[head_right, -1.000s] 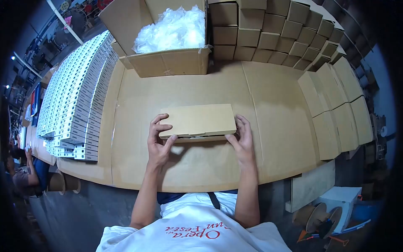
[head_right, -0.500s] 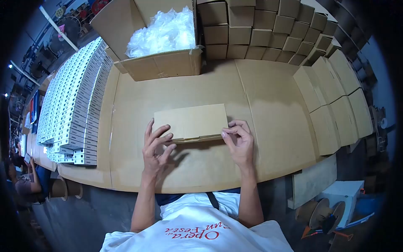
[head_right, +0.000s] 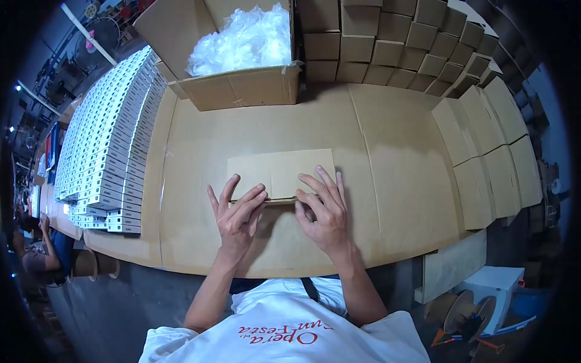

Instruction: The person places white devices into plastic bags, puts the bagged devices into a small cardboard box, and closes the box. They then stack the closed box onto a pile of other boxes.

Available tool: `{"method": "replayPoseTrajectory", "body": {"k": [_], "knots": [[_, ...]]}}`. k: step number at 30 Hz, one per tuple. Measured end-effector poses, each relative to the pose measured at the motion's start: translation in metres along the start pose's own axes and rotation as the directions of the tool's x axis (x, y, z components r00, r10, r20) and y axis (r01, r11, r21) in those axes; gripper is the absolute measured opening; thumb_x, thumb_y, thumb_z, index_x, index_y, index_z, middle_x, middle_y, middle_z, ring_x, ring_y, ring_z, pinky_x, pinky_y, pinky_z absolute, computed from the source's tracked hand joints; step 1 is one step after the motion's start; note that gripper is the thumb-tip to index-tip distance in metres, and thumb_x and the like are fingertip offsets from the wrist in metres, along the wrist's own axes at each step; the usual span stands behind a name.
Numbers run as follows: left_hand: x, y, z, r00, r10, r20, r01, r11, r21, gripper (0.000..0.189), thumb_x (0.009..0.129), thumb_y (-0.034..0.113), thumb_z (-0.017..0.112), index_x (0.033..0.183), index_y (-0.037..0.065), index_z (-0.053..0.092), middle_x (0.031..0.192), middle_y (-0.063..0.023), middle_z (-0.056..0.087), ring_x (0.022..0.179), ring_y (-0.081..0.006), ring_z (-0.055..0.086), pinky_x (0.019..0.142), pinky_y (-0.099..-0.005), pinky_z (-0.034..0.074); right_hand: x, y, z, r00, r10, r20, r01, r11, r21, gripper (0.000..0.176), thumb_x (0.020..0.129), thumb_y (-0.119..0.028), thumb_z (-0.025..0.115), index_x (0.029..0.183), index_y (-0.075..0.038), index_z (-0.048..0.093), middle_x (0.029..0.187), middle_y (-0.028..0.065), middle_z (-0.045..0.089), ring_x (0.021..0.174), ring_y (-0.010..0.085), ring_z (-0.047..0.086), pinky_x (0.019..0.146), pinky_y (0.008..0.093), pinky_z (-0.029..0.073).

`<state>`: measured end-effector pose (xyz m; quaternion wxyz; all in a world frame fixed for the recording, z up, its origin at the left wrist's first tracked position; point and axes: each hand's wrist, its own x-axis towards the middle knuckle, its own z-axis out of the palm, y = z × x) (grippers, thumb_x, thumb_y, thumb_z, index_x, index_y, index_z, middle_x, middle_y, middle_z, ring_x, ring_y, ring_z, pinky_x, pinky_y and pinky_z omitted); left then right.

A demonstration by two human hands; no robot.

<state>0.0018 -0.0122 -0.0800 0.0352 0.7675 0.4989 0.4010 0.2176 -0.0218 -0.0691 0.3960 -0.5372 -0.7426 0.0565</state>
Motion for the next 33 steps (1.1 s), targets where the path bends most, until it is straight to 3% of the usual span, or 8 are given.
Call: {"method": "replayPoseTrajectory", "body": {"k": [6, 11, 13, 16, 25, 28, 31, 33], "knots": [[-0.020, 0.020, 0.013, 0.996, -0.019, -0.088, 0.026, 0.997, 0.078, 0.026, 0.084, 0.020, 0.082, 0.109, 0.022, 0.079, 0.126, 0.0066, 0.072, 0.136, -0.0313, 0.054, 0.123, -0.0670, 0.007, -0.011, 0.001, 0.015, 0.990, 0.098, -0.099, -0.080, 0.982, 0.173, 0.010, 0.080, -0.012, 0.084, 0.087, -0.013, 0.077, 0.132, 0.0030, 0.068, 0.138, 0.0316, 0.050, 0.117, 0.0460, 0.034], [-0.012, 0.031, 0.019, 0.971, -0.200, -0.134, 0.195, 0.980, -0.050, 0.011, 0.082, 0.016, 0.083, 0.092, 0.014, 0.078, 0.131, -0.0086, 0.059, 0.138, -0.0350, 0.046, 0.122, -0.0596, 0.018, -0.009, -0.006, 0.016, 0.985, 0.118, -0.123, -0.100, 0.984, 0.145, 0.008, 0.083, -0.011, 0.080, 0.083, -0.008, 0.072, 0.130, 0.0079, 0.069, 0.137, 0.0362, 0.048, 0.114, 0.0476, 0.038], [-0.010, 0.031, 0.021, 0.969, -0.212, -0.127, 0.202, 0.975, -0.089, 0.009, 0.083, 0.015, 0.082, 0.090, 0.012, 0.077, 0.132, -0.0097, 0.059, 0.139, -0.0359, 0.043, 0.120, -0.0575, 0.021, -0.006, -0.010, 0.017, 0.983, 0.137, -0.124, -0.122, 0.986, 0.117, 0.009, 0.086, -0.012, 0.078, 0.082, -0.007, 0.071, 0.131, 0.0087, 0.068, 0.138, 0.0367, 0.047, 0.114, 0.0478, 0.037], [-0.006, 0.032, 0.021, 0.959, -0.261, -0.107, 0.238, 0.952, -0.191, 0.005, 0.085, 0.012, 0.080, 0.087, 0.010, 0.076, 0.133, -0.0113, 0.058, 0.142, -0.0376, 0.038, 0.118, -0.0546, 0.026, -0.009, -0.008, 0.023, 0.978, 0.169, -0.120, -0.147, 0.974, 0.172, 0.013, 0.089, -0.018, 0.074, 0.080, -0.010, 0.067, 0.135, 0.0058, 0.064, 0.141, 0.0331, 0.043, 0.122, 0.0569, 0.020], [0.000, 0.033, 0.022, 0.959, -0.273, -0.083, 0.247, 0.941, -0.232, 0.005, 0.083, 0.011, 0.076, 0.080, 0.008, 0.072, 0.136, -0.0118, 0.059, 0.145, -0.0392, 0.030, 0.115, -0.0517, 0.030, -0.004, -0.011, 0.027, 0.975, 0.182, -0.125, -0.165, 0.977, 0.135, 0.016, 0.086, -0.016, 0.073, 0.077, -0.009, 0.062, 0.137, 0.0064, 0.062, 0.141, 0.0333, 0.040, 0.121, 0.0585, 0.019], [0.000, 0.033, 0.024, 0.957, -0.274, -0.097, 0.247, 0.943, -0.221, 0.008, 0.082, 0.011, 0.078, 0.085, 0.007, 0.071, 0.134, -0.0119, 0.060, 0.143, -0.0392, 0.033, 0.114, -0.0505, 0.032, -0.007, -0.008, 0.029, 0.979, 0.158, -0.129, -0.148, 0.985, 0.086, 0.018, 0.083, -0.018, 0.077, 0.083, -0.009, 0.062, 0.138, 0.0062, 0.062, 0.139, 0.0337, 0.043, 0.119, 0.0548, 0.025], [-0.003, 0.025, 0.028, 0.963, -0.237, -0.132, 0.216, 0.964, -0.153, 0.027, 0.081, 0.018, 0.084, 0.099, 0.005, 0.068, 0.132, -0.0120, 0.060, 0.137, -0.0376, 0.041, 0.111, -0.0484, 0.036, -0.009, 0.001, 0.031, 0.963, 0.187, -0.195, -0.137, 0.960, 0.243, 0.031, 0.078, -0.022, 0.084, 0.093, -0.008, 0.062, 0.139, 0.0066, 0.061, 0.135, 0.0345, 0.048, 0.115, 0.0497, 0.032], [0.007, 0.019, 0.016, 0.979, -0.185, -0.086, 0.169, 0.972, -0.165, 0.042, 0.077, 0.024, 0.087, 0.107, 0.004, 0.065, 0.130, -0.0121, 0.060, 0.133, -0.0368, 0.045, 0.109, -0.0482, 0.039, -0.002, 0.000, 0.013, 0.988, 0.122, -0.095, -0.107, 0.984, 0.143, 0.039, 0.074, -0.023, 0.088, 0.098, -0.008, 0.061, 0.140, 0.0081, 0.061, 0.133, 0.0349, 0.050, 0.113, 0.0479, 0.035]]}}
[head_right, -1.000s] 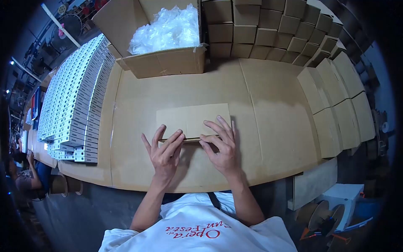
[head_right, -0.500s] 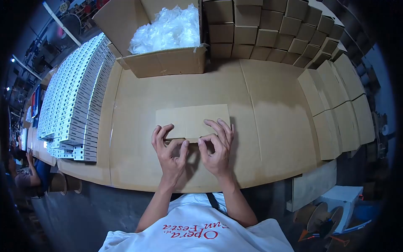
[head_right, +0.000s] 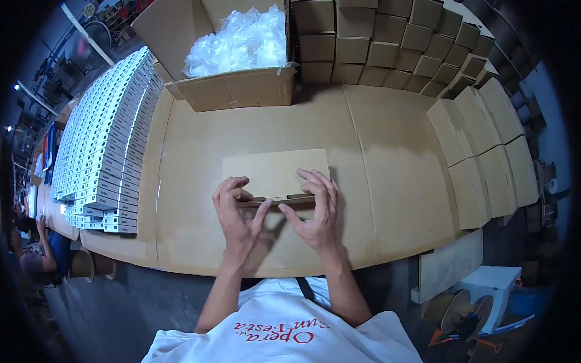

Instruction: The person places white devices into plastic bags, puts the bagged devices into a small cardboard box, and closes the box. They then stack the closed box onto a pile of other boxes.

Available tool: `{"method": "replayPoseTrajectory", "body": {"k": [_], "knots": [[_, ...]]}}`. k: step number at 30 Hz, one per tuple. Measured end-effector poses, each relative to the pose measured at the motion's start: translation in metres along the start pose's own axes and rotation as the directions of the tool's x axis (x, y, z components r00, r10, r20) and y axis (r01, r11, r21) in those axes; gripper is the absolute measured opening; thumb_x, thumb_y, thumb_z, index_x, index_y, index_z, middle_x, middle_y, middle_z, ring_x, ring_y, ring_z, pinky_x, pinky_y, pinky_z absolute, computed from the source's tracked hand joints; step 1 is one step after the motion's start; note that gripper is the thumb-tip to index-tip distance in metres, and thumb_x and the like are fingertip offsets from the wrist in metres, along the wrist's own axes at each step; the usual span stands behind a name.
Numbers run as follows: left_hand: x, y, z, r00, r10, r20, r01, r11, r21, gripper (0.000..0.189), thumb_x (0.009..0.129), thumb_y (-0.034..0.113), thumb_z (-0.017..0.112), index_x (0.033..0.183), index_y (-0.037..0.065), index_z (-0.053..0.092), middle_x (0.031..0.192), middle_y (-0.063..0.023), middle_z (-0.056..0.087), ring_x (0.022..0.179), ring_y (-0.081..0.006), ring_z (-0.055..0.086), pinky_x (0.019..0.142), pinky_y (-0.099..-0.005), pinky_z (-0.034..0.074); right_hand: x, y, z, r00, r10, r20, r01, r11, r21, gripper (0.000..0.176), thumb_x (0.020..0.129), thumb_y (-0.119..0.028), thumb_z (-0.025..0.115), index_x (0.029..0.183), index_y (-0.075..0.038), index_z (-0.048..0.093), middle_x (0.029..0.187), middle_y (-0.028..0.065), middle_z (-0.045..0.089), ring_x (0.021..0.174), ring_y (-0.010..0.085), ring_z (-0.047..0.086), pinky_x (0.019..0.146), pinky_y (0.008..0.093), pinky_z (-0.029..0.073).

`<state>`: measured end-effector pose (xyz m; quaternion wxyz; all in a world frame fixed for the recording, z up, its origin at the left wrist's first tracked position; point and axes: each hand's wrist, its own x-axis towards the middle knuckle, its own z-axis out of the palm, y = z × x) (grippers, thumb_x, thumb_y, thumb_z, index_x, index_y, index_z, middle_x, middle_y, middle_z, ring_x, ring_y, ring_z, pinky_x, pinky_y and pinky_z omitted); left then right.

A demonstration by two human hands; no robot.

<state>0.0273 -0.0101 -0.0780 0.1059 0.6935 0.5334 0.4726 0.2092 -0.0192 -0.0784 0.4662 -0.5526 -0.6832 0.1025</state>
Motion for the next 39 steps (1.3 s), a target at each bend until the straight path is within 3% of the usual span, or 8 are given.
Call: {"method": "replayPoseTrajectory", "body": {"k": [5, 15, 21, 22, 23, 28, 34, 39], "knots": [[0.051, -0.006, -0.027, 0.923, 0.221, 0.316, -0.294, 0.933, 0.205, 0.064, 0.070, 0.048, 0.088, 0.118, 0.011, 0.064, 0.137, -0.0141, 0.056, 0.128, -0.0389, 0.050, 0.109, -0.0533, 0.040, 0.038, 0.000, -0.033, 0.970, -0.038, 0.242, 0.083, 0.980, -0.179, 0.057, 0.062, -0.034, 0.094, 0.102, -0.009, 0.062, 0.145, 0.0146, 0.055, 0.135, 0.0369, 0.048, 0.113, 0.0485, 0.036], [0.084, -0.024, -0.021, 0.783, 0.352, 0.513, -0.460, 0.882, 0.098, 0.053, 0.074, 0.042, 0.082, 0.115, 0.013, 0.065, 0.141, -0.0137, 0.054, 0.123, -0.0406, 0.049, 0.107, -0.0529, 0.039, 0.054, 0.030, -0.011, 0.961, -0.144, 0.234, 0.159, 0.986, -0.047, 0.065, 0.067, -0.053, 0.090, 0.093, -0.004, 0.056, 0.136, 0.0222, 0.054, 0.132, 0.0442, 0.046, 0.110, 0.0531, 0.042], [0.092, -0.038, -0.023, 0.818, 0.257, 0.514, -0.140, 0.957, -0.256, 0.065, 0.063, 0.036, 0.094, 0.115, 0.008, 0.066, 0.148, -0.0206, 0.047, 0.138, -0.0432, 0.045, 0.112, -0.0593, 0.040, 0.040, 0.022, -0.007, 0.982, 0.003, 0.190, -0.008, 1.000, 0.024, 0.067, 0.061, -0.037, 0.097, 0.104, -0.008, 0.055, 0.142, 0.0187, 0.050, 0.140, 0.0422, 0.040, 0.115, 0.0511, 0.038], [0.091, -0.033, -0.027, 0.829, 0.101, 0.550, 0.138, 0.917, -0.375, 0.079, 0.059, 0.034, 0.098, 0.122, 0.004, 0.063, 0.154, -0.0239, 0.040, 0.142, -0.0413, 0.041, 0.115, -0.0571, 0.041, 0.033, 0.023, -0.010, 0.980, 0.008, 0.197, -0.015, 0.999, 0.037, 0.066, 0.061, -0.032, 0.097, 0.106, -0.009, 0.054, 0.145, 0.0177, 0.048, 0.142, 0.0419, 0.038, 0.117, 0.0506, 0.037], [0.089, -0.057, -0.023, 0.861, 0.268, 0.432, -0.127, 0.936, -0.329, 0.103, 0.056, 0.036, 0.100, 0.140, 0.003, 0.051, 0.157, -0.0240, 0.035, 0.142, -0.0389, 0.042, 0.119, -0.0527, 0.038, 0.025, 0.024, -0.016, 0.978, 0.013, 0.208, -0.024, 0.998, 0.050, 0.065, 0.062, -0.026, 0.097, 0.109, -0.010, 0.054, 0.148, 0.0166, 0.045, 0.144, 0.0417, 0.036, 0.118, 0.0502, 0.036], [0.059, -0.064, -0.017, 0.811, 0.018, 0.585, 0.277, 0.868, -0.411, 0.129, 0.058, 0.018, 0.095, 0.161, 0.000, 0.019, 0.155, -0.0220, 0.038, 0.140, -0.0338, 0.043, 0.119, -0.0447, 0.035, -0.023, 0.030, -0.044, 0.969, 0.153, 0.193, -0.183, 0.971, 0.153, 0.081, 0.065, -0.019, 0.095, 0.133, -0.013, 0.052, 0.155, 0.0157, 0.037, 0.145, 0.0398, 0.036, 0.122, 0.0476, 0.033], [0.021, -0.073, 0.002, 0.680, -0.156, 0.716, 0.443, 0.866, -0.231, 0.105, 0.075, 0.011, 0.084, 0.160, -0.003, 0.024, 0.145, -0.0210, 0.052, 0.134, -0.0306, 0.051, 0.116, -0.0425, 0.038, -0.063, 0.028, -0.094, 0.905, 0.396, 0.154, -0.415, 0.901, 0.124, 0.110, 0.067, -0.021, 0.097, 0.155, -0.007, 0.031, 0.153, 0.0179, 0.040, 0.139, 0.0342, 0.045, 0.120, 0.0441, 0.036], [0.076, 0.035, 0.050, 0.529, 0.015, 0.849, 0.482, 0.818, -0.314, 0.095, 0.087, 0.012, 0.076, 0.162, -0.001, 0.020, 0.143, -0.0226, 0.056, 0.132, -0.0313, 0.055, 0.110, -0.0431, 0.046, -0.106, 0.076, -0.123, 0.843, 0.532, -0.083, -0.445, 0.775, 0.447, 0.099, 0.072, -0.027, 0.097, 0.143, -0.003, 0.033, 0.139, 0.0168, 0.046, 0.127, 0.0245, 0.053, 0.109, 0.0417, 0.046]]}}
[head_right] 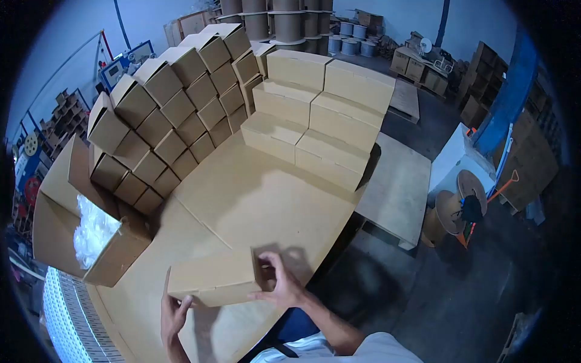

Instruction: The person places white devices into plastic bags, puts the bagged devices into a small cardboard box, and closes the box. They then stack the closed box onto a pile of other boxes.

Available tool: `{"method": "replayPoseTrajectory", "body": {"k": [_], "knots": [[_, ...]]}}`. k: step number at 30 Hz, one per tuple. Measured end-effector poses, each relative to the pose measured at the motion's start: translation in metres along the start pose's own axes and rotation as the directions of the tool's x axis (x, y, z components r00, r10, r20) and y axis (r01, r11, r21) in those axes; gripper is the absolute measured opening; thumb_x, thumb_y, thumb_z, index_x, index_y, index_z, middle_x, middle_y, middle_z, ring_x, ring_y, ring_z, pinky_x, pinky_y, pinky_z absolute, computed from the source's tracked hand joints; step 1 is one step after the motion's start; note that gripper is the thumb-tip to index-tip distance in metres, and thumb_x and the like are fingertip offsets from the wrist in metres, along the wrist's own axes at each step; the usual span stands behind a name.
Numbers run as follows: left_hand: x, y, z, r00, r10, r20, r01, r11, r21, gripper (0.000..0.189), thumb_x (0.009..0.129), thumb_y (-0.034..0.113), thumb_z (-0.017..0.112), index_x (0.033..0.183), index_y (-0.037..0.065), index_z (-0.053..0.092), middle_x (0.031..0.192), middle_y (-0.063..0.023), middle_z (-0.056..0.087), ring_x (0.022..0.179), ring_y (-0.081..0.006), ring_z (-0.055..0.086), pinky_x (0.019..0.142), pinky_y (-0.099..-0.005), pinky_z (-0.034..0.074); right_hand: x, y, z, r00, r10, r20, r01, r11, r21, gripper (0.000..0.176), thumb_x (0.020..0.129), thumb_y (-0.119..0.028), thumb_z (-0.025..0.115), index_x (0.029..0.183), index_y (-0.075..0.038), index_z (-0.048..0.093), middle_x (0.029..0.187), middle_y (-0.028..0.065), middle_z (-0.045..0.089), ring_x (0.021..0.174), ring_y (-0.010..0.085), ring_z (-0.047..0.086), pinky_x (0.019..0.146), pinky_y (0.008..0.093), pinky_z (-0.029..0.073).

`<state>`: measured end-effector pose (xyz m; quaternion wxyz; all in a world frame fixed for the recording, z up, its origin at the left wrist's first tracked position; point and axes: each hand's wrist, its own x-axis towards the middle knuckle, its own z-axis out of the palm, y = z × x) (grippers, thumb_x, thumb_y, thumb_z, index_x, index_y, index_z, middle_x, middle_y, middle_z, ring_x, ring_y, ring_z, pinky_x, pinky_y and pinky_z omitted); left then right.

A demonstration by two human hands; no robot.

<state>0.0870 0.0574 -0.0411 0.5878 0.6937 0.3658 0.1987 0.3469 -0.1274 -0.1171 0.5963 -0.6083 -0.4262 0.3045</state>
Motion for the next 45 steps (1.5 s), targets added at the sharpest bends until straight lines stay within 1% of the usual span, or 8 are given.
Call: {"method": "replayPoseTrajectory", "body": {"k": [10, 14, 19, 26, 30, 33, 40, 45], "knots": [[0.325, 0.144, 0.132, 0.840, 0.531, 0.111, -0.522, 0.847, -0.101, 0.077, 0.080, 0.019, 0.089, 0.142, -0.004, 0.048, 0.132, -0.0191, 0.064, 0.124, -0.0281, 0.061, 0.107, -0.0419, 0.050, 0.205, -0.096, -0.204, 0.783, -0.538, -0.311, 0.348, 0.794, -0.498, 0.076, 0.078, -0.031, 0.091, 0.129, -0.004, 0.043, 0.115, 0.0136, 0.060, 0.108, 0.0246, 0.061, 0.098, 0.0419, 0.051], [0.442, 0.203, 0.174, 0.647, 0.758, 0.084, -0.757, 0.652, -0.051, 0.080, 0.081, 0.018, 0.088, 0.145, 0.000, 0.043, 0.136, -0.0202, 0.061, 0.125, -0.0284, 0.061, 0.107, -0.0407, 0.050, 0.304, -0.095, -0.273, 0.712, -0.624, -0.324, 0.341, 0.709, -0.617, 0.077, 0.080, -0.031, 0.090, 0.131, -0.004, 0.039, 0.118, 0.0155, 0.059, 0.108, 0.0277, 0.061, 0.093, 0.0434, 0.053], [0.533, 0.207, 0.201, 0.613, 0.769, 0.182, -0.778, 0.628, -0.033, 0.082, 0.090, 0.025, 0.082, 0.152, 0.002, 0.035, 0.141, -0.0206, 0.057, 0.128, -0.0298, 0.059, 0.108, -0.0434, 0.049, 0.338, -0.077, -0.299, 0.796, -0.443, -0.412, 0.098, 0.767, -0.635, 0.077, 0.083, -0.034, 0.087, 0.133, -0.003, 0.037, 0.118, 0.0255, 0.062, 0.105, 0.0399, 0.065, 0.090, 0.0470, 0.053], [0.554, 0.195, 0.223, 0.755, 0.612, 0.237, -0.637, 0.769, 0.043, 0.081, 0.097, 0.038, 0.072, 0.155, 0.001, 0.030, 0.134, -0.0228, 0.061, 0.122, -0.0314, 0.061, 0.105, -0.0419, 0.049, 0.335, -0.072, -0.305, 0.806, -0.456, -0.377, 0.124, 0.753, -0.646, 0.065, 0.088, -0.026, 0.081, 0.131, 0.000, 0.039, 0.109, 0.0297, 0.067, 0.103, 0.0459, 0.068, 0.088, 0.0508, 0.052], [0.558, 0.189, 0.233, 0.742, 0.655, 0.144, -0.668, 0.741, 0.070, 0.071, 0.096, 0.040, 0.073, 0.147, 0.000, 0.045, 0.112, -0.0153, 0.070, 0.095, -0.0188, 0.065, 0.089, -0.0365, 0.052, 0.341, -0.062, -0.309, 0.796, -0.438, -0.418, 0.114, 0.787, -0.606, 0.064, 0.088, -0.023, 0.081, 0.131, 0.000, 0.040, 0.113, 0.0299, 0.067, 0.103, 0.0418, 0.070, 0.086, 0.0479, 0.055], [0.554, 0.189, 0.234, 0.759, 0.637, 0.136, -0.648, 0.759, 0.063, 0.070, 0.094, 0.040, 0.074, 0.145, 0.000, 0.048, 0.108, -0.0139, 0.071, 0.089, -0.0175, 0.065, 0.086, -0.0356, 0.053, 0.332, -0.083, -0.303, 0.856, -0.308, -0.416, 0.056, 0.855, -0.516, 0.061, 0.093, -0.015, 0.077, 0.135, 0.004, 0.037, 0.137, 0.0354, 0.054, 0.131, 0.0363, 0.059, 0.109, 0.0437, 0.051], [0.561, 0.187, 0.236, 0.791, 0.601, 0.118, -0.611, 0.761, 0.219, 0.069, 0.092, 0.042, 0.076, 0.141, -0.001, 0.053, 0.091, -0.0106, 0.070, 0.079, -0.0171, 0.063, 0.078, -0.0354, 0.053, 0.343, -0.062, -0.309, 0.786, -0.402, -0.470, 0.064, 0.809, -0.584, 0.063, 0.089, -0.021, 0.080, 0.135, 0.004, 0.044, 0.124, 0.0348, 0.063, 0.116, 0.0423, 0.067, 0.098, 0.0442, 0.058], [0.547, 0.190, 0.231, 0.766, 0.628, 0.136, -0.640, 0.727, 0.248, 0.061, 0.096, 0.033, 0.072, 0.140, -0.004, 0.050, 0.120, -0.0230, 0.071, 0.110, -0.0310, 0.070, 0.098, -0.0427, 0.054, 0.340, -0.060, -0.307, 0.736, -0.491, -0.466, 0.134, 0.781, -0.610, 0.051, 0.087, -0.018, 0.082, 0.123, 0.006, 0.054, 0.113, 0.0287, 0.070, 0.113, 0.0356, 0.071, 0.096, 0.0420, 0.057]]}}
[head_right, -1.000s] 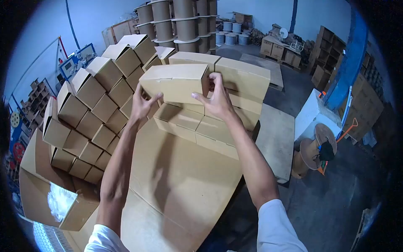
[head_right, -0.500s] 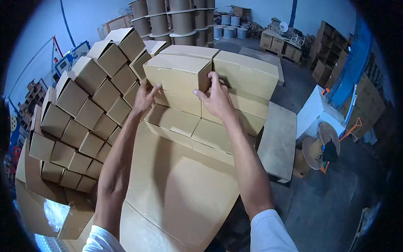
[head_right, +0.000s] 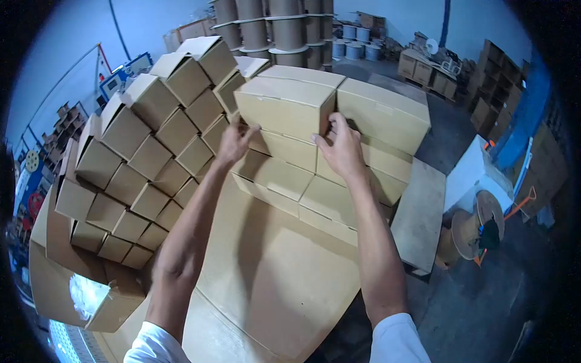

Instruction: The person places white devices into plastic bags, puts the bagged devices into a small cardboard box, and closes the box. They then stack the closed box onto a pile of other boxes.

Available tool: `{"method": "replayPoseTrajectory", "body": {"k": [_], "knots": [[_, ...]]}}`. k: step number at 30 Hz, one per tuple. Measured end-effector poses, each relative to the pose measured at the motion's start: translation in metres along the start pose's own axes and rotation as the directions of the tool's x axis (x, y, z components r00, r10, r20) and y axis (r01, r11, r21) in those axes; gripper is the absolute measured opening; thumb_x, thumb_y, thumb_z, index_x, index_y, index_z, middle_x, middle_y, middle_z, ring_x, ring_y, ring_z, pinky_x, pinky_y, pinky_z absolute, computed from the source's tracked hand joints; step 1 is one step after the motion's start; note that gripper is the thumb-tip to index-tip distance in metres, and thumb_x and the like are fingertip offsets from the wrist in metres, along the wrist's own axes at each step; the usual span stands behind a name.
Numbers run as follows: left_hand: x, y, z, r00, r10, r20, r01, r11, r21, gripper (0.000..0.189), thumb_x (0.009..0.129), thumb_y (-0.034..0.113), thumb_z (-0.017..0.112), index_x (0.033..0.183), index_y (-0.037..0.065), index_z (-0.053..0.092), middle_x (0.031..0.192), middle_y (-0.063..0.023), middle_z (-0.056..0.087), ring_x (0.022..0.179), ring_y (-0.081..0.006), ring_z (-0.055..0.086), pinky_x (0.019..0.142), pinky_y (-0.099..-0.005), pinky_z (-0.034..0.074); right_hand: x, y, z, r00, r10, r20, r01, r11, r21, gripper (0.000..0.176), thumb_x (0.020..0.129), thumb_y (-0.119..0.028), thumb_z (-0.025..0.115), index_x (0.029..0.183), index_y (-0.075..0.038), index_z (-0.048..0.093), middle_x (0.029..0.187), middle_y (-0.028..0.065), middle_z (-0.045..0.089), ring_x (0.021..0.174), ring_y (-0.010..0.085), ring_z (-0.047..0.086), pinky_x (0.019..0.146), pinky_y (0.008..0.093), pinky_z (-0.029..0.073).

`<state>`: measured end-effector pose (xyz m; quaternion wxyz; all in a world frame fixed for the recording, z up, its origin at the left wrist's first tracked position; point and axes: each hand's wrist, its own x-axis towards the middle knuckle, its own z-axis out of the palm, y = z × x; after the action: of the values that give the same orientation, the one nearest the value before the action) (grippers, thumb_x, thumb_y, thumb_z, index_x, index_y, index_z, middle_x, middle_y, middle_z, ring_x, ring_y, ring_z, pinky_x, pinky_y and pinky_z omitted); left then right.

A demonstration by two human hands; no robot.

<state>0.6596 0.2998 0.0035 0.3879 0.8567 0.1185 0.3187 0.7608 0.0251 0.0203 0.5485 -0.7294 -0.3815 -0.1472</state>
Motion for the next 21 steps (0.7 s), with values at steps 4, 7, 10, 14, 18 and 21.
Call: {"method": "replayPoseTrajectory", "body": {"k": [4, 7, 10, 14, 18, 21], "knots": [[-0.015, 0.011, -0.022, 0.998, 0.034, 0.050, -0.046, 0.964, 0.261, 0.077, 0.094, 0.036, 0.073, 0.149, -0.006, 0.037, 0.127, -0.0321, 0.064, 0.111, -0.0405, 0.068, 0.101, -0.0473, 0.051, 0.000, -0.001, -0.001, 0.998, 0.056, -0.030, -0.055, 0.998, 0.036, 0.051, 0.084, -0.011, 0.084, 0.122, 0.006, 0.055, 0.114, 0.0241, 0.070, 0.108, 0.0282, 0.072, 0.097, 0.0371, 0.058], [-0.051, 0.038, -0.064, 0.994, 0.100, 0.038, -0.106, 0.924, 0.367, 0.080, 0.091, 0.033, 0.075, 0.150, -0.006, 0.036, 0.139, -0.0344, 0.053, 0.123, -0.0453, 0.057, 0.108, -0.0495, 0.046, 0.000, -0.007, -0.001, 0.996, 0.073, -0.043, -0.074, 0.997, -0.022, 0.050, 0.082, -0.013, 0.085, 0.119, 0.004, 0.056, 0.112, 0.0216, 0.070, 0.105, 0.0269, 0.071, 0.092, 0.0374, 0.058], [-0.067, 0.070, -0.116, 0.971, 0.237, 0.040, -0.218, 0.800, 0.559, 0.065, 0.088, 0.026, 0.076, 0.142, 0.002, 0.048, 0.132, -0.0237, 0.058, 0.123, -0.0423, 0.056, 0.108, -0.0479, 0.046, -0.008, -0.027, 0.004, 0.967, -0.074, -0.243, 0.038, 0.988, -0.151, 0.043, 0.082, -0.011, 0.081, 0.116, 0.000, 0.057, 0.106, 0.0156, 0.067, 0.100, 0.0289, 0.068, 0.087, 0.0392, 0.055], [-0.027, 0.113, -0.177, 0.885, 0.465, 0.007, -0.257, 0.478, 0.840, 0.068, 0.081, 0.025, 0.081, 0.140, 0.009, 0.050, 0.135, -0.0164, 0.055, 0.129, -0.0375, 0.050, 0.112, -0.0478, 0.040, 0.012, -0.069, 0.015, 0.904, -0.258, -0.340, 0.190, 0.956, -0.222, 0.037, 0.081, -0.008, 0.075, 0.114, -0.003, 0.057, 0.103, 0.0143, 0.061, 0.102, 0.0319, 0.063, 0.086, 0.0413, 0.052], [0.033, 0.106, -0.208, 0.936, 0.349, -0.037, -0.127, 0.436, 0.891, 0.096, 0.075, 0.028, 0.086, 0.155, 0.017, 0.033, 0.147, -0.0157, 0.048, 0.136, -0.0416, 0.045, 0.115, -0.0527, 0.036, 0.082, -0.110, 0.068, 0.891, -0.405, -0.205, 0.382, 0.913, -0.145, 0.042, 0.081, -0.007, 0.072, 0.119, -0.006, 0.055, 0.112, 0.0176, 0.057, 0.108, 0.0375, 0.060, 0.092, 0.0469, 0.050], [0.050, 0.090, -0.209, 0.998, 0.065, -0.027, -0.006, 0.454, 0.891, 0.093, 0.080, 0.045, 0.082, 0.156, 0.022, 0.033, 0.150, -0.0117, 0.049, 0.132, -0.0463, 0.049, 0.108, -0.0680, 0.039, 0.138, -0.119, 0.111, 0.905, -0.412, -0.105, 0.398, 0.908, -0.130, 0.058, 0.081, -0.009, 0.074, 0.133, -0.013, 0.050, 0.120, 0.0240, 0.054, 0.111, 0.0407, 0.060, 0.095, 0.0488, 0.050]]}}
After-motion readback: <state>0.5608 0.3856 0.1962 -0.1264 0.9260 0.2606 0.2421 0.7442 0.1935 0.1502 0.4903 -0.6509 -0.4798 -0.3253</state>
